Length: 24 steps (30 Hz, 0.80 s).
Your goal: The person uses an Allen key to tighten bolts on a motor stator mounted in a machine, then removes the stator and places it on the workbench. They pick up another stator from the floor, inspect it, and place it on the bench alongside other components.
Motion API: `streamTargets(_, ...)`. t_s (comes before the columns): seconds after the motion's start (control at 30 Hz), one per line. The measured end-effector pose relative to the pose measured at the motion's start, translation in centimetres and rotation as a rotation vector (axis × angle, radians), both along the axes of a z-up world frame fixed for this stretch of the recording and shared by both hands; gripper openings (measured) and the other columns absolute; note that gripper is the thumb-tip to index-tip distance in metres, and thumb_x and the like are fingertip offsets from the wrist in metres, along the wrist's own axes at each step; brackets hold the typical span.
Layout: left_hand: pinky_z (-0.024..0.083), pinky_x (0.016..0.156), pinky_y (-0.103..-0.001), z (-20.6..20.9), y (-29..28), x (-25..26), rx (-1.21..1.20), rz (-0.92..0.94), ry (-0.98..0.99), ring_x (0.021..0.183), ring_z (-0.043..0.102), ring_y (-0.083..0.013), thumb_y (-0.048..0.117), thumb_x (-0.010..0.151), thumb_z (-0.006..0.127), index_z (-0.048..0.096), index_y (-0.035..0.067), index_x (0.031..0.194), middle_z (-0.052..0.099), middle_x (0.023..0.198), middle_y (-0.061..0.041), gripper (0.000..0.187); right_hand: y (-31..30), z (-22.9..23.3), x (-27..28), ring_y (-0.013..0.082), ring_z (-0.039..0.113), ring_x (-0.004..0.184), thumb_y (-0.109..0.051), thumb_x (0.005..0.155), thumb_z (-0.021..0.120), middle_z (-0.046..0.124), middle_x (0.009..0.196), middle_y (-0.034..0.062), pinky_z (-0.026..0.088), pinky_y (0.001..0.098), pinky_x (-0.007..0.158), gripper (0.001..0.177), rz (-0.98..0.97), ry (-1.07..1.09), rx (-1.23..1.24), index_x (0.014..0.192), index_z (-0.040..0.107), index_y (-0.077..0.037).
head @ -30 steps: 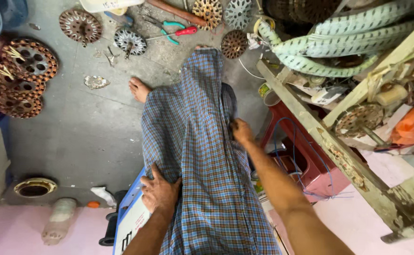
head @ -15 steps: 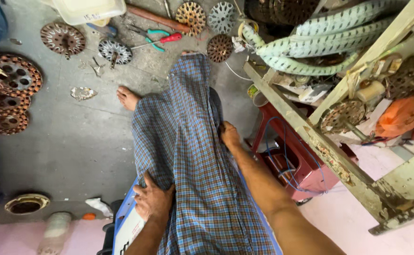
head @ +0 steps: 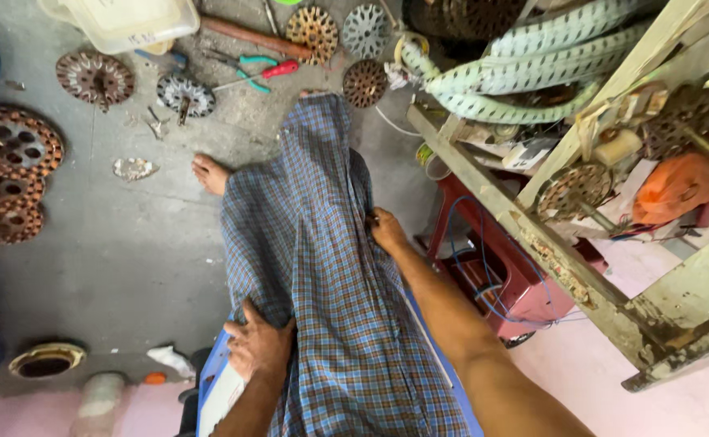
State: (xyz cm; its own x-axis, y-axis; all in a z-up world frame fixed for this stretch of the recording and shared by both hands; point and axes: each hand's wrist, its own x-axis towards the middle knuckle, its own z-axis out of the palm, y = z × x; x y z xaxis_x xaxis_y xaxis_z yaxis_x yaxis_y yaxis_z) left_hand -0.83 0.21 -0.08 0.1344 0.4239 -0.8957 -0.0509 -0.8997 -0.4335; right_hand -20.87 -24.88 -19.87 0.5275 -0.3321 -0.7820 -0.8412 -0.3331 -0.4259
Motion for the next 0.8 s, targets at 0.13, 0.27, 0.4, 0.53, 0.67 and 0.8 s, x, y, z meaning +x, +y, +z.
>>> streamTargets(0.13,0.056,0.095,-0.048,-0.2,0.0,0.1,-0.016,0.006,-0.022,0.119,0.06,-0.0408,0.066,0.069,0.085,0.031,0.025,0.154,0.047,0.133,-0.018,0.108,-3.0,2.0,-1.4,0.0303,0.069,0.083,-0.011,0.095,0.062,0.074,0.101,0.0201,0.053,0.0476,0.078,0.025,-0.03,0.325,0.426,0.117,0.072,-0.003)
streamTargets(0.27,0.055,0.096,-0.049,-0.3,0.3,-0.2,-0.019,-0.002,-0.026,0.12,0.06,-0.0414,0.068,0.067,0.085,0.031,0.026,0.154,0.046,0.136,-0.018,0.11,-4.5,2.2,-1.0,0.0263,0.071,0.077,-0.02,0.101,0.061,0.076,0.096,0.0152,0.06,0.0378,0.072,0.021,-0.002,0.383,0.406,0.116,0.07,-0.009)
streamTargets(0.4,0.053,0.097,-0.05,-1.2,0.3,-0.7,-0.026,-0.004,-0.041,0.12,0.058,-0.0434,0.069,0.066,0.085,0.026,0.028,0.156,0.044,0.137,-0.02,0.115,-1.3,-0.3,0.9,0.0362,0.068,0.086,-0.021,0.096,0.069,0.074,0.099,0.0208,0.055,0.0442,0.075,0.019,0.106,0.16,-0.195,0.108,0.073,-0.008)
streamTargets(0.53,0.053,0.097,-0.051,-0.9,0.9,-1.3,-0.014,-0.013,-0.039,0.12,0.059,-0.0434,0.069,0.066,0.085,0.026,0.028,0.157,0.044,0.138,-0.02,0.115,-1.2,2.3,-0.6,0.0418,0.069,0.085,-0.02,0.099,0.058,0.071,0.093,0.0244,0.055,0.0485,0.074,0.022,0.073,0.362,0.16,0.112,0.071,-0.007)
streamTargets(0.67,0.054,0.098,-0.05,-1.2,0.5,-1.1,0.0,-0.009,-0.025,0.124,0.059,-0.0425,0.07,0.066,0.085,0.031,0.027,0.154,0.046,0.139,-0.019,0.112,-5.1,4.0,-0.8,0.037,0.072,0.088,-0.017,0.09,0.065,0.074,0.092,0.0202,0.055,0.0447,0.077,0.016,0.456,0.087,0.451,0.099,0.074,-0.007)
streamTargets(0.8,0.054,0.097,-0.05,-0.8,0.4,-0.6,-0.034,-0.024,-0.043,0.122,0.059,-0.0438,0.068,0.066,0.085,0.028,0.025,0.156,0.046,0.136,-0.021,0.115,-2.6,1.8,0.4,0.0387,0.07,0.086,-0.021,0.096,0.067,0.072,0.092,0.0215,0.053,0.0444,0.077,0.018,0.026,0.172,-0.015,0.101,0.069,-0.003)
